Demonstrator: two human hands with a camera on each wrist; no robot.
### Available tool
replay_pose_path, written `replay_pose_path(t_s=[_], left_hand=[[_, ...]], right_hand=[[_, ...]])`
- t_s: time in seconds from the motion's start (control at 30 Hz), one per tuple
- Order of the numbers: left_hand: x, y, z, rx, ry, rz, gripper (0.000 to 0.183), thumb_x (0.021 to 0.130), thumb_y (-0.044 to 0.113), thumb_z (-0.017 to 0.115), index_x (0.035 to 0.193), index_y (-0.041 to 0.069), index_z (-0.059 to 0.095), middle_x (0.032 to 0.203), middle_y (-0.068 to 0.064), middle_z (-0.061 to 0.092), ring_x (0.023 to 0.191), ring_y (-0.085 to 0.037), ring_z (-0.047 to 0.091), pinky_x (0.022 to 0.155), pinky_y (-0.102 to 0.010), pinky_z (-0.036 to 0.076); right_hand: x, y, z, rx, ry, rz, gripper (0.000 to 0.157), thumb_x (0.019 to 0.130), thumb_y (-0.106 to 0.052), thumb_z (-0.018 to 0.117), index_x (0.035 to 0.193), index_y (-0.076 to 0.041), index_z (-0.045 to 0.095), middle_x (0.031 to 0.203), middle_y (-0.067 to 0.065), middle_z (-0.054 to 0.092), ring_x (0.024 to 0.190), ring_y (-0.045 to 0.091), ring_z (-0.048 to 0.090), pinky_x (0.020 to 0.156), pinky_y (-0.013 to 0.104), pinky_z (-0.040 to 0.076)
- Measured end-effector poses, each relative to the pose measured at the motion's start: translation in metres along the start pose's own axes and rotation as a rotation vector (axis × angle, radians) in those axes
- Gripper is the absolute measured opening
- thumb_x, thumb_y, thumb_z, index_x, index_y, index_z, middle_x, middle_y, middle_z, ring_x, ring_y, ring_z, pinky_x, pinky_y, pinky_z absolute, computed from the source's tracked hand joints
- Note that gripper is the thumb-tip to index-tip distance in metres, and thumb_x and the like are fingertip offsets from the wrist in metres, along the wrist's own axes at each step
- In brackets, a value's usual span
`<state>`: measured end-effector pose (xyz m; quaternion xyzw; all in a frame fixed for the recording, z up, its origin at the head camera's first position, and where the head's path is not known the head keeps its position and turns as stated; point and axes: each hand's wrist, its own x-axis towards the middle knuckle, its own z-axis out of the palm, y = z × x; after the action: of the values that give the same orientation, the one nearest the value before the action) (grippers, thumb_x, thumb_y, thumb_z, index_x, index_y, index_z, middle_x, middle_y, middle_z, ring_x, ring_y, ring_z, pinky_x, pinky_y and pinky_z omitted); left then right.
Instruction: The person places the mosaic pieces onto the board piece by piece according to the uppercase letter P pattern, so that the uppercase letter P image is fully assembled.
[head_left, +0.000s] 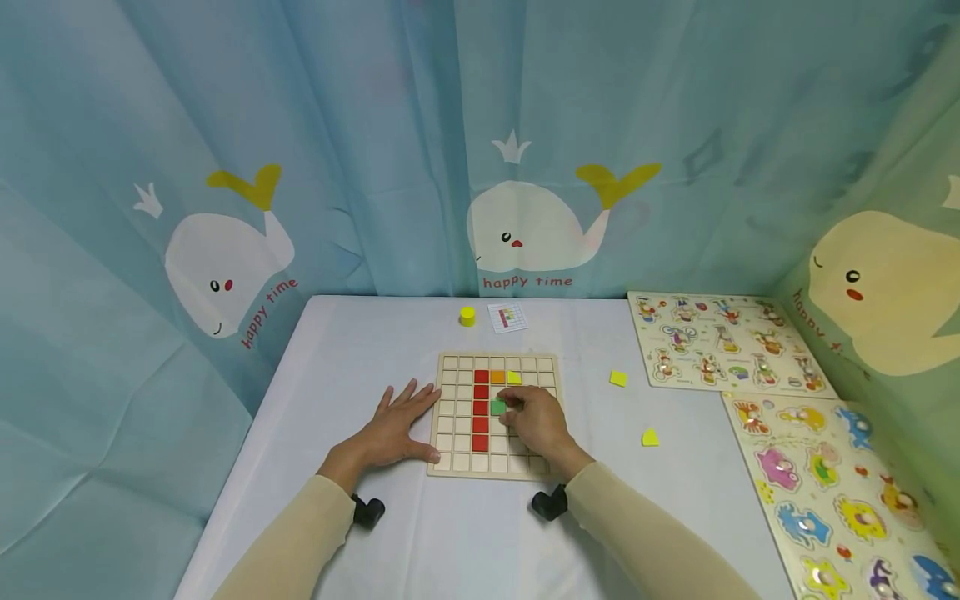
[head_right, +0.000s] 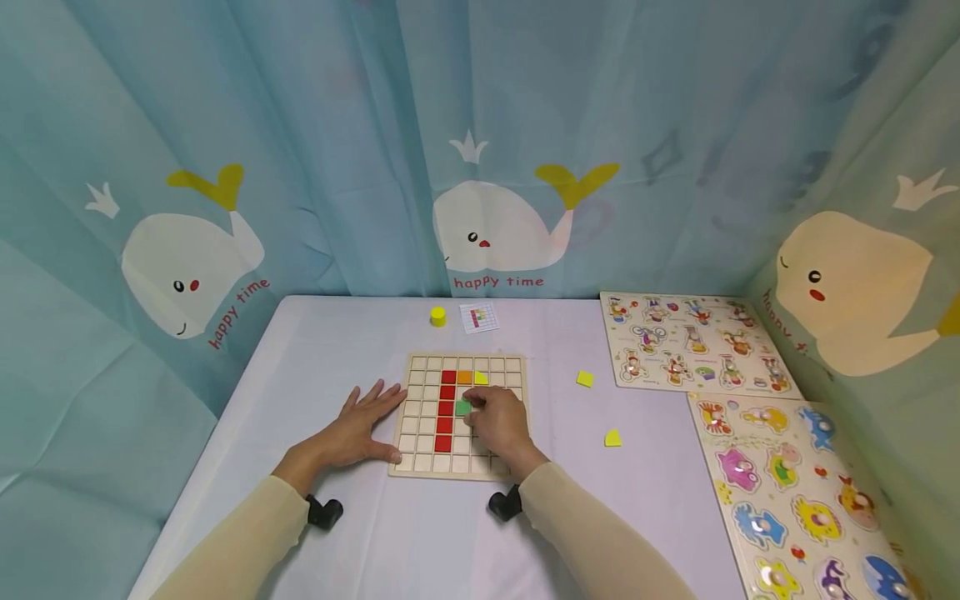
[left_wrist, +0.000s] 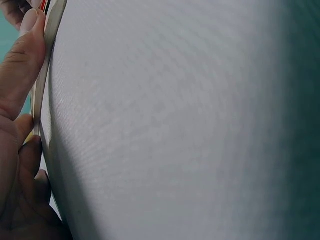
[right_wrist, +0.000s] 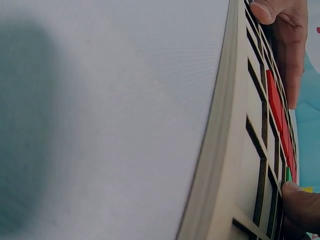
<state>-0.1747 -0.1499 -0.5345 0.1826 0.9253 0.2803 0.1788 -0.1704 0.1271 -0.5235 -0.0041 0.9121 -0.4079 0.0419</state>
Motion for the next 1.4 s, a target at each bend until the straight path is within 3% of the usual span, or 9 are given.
replay_pose_path(t_s=[0.37, 0.63, 0.93, 1.13, 1.4], left_hand=[[0.0, -0.001, 0.001, 0.005, 0.006, 0.0, 0.113, 0.075, 0.054, 0.091, 0.167, 0.021, 0.034, 0.176, 0.002, 0.024, 0.166, -0.024, 0.002, 0.134, -0.052, -0.011], [0.0, 0.001, 0.001, 0.012, 0.003, -0.003, 0.113, 0.075, 0.055, 0.091, 0.167, 0.022, 0.034, 0.176, 0.003, 0.023, 0.166, -0.024, 0.002, 0.134, -0.051, -0.011], [0.0, -0.001, 0.002, -0.001, 0.008, 0.012, 0.113, 0.074, 0.055, 0.091, 0.167, 0.021, 0.035, 0.176, 0.002, 0.025, 0.166, -0.025, 0.003, 0.134, -0.053, -0.011], [0.0, -0.001, 0.003, 0.004, 0.014, 0.007, 0.114, 0.074, 0.055, 0.091, 0.167, 0.021, 0.035, 0.176, 0.002, 0.025, 0.166, -0.026, 0.003, 0.134, -0.053, -0.01], [-0.001, 0.001, 0.001, -0.001, 0.013, 0.001, 0.114, 0.074, 0.055, 0.091, 0.167, 0.021, 0.035, 0.176, 0.002, 0.025, 0.166, -0.026, 0.003, 0.134, -0.053, -0.01]], right_hand=[[-0.001, 0.001, 0.001, 0.041, 0.009, 0.022, 0.032, 0.089, -0.007, 0.082, 0.12, -0.01, 0.079, 0.115, 0.007, 0.075, 0.108, 0.025, 0.068, 0.1, 0.046, 0.058], [-0.001, 0.003, -0.003, 0.115, 0.04, 0.023, 0.032, 0.091, -0.007, 0.08, 0.123, -0.009, 0.078, 0.106, 0.006, 0.072, 0.093, 0.021, 0.063, 0.081, 0.032, 0.056], [-0.001, 0.007, -0.012, 0.197, 0.054, 0.037, 0.032, 0.095, -0.011, 0.077, 0.127, -0.007, 0.075, 0.109, 0.01, 0.069, 0.091, 0.022, 0.06, 0.065, 0.023, 0.052], [-0.001, 0.013, -0.022, 0.219, 0.066, 0.002, 0.034, 0.097, -0.014, 0.076, 0.13, -0.007, 0.073, 0.112, 0.011, 0.069, 0.094, 0.021, 0.062, 0.068, 0.022, 0.052], [-0.005, 0.024, -0.045, 0.228, 0.098, 0.034, 0.038, 0.099, -0.017, 0.074, 0.136, -0.007, 0.07, 0.12, 0.014, 0.068, 0.101, 0.024, 0.06, 0.071, 0.022, 0.051]])
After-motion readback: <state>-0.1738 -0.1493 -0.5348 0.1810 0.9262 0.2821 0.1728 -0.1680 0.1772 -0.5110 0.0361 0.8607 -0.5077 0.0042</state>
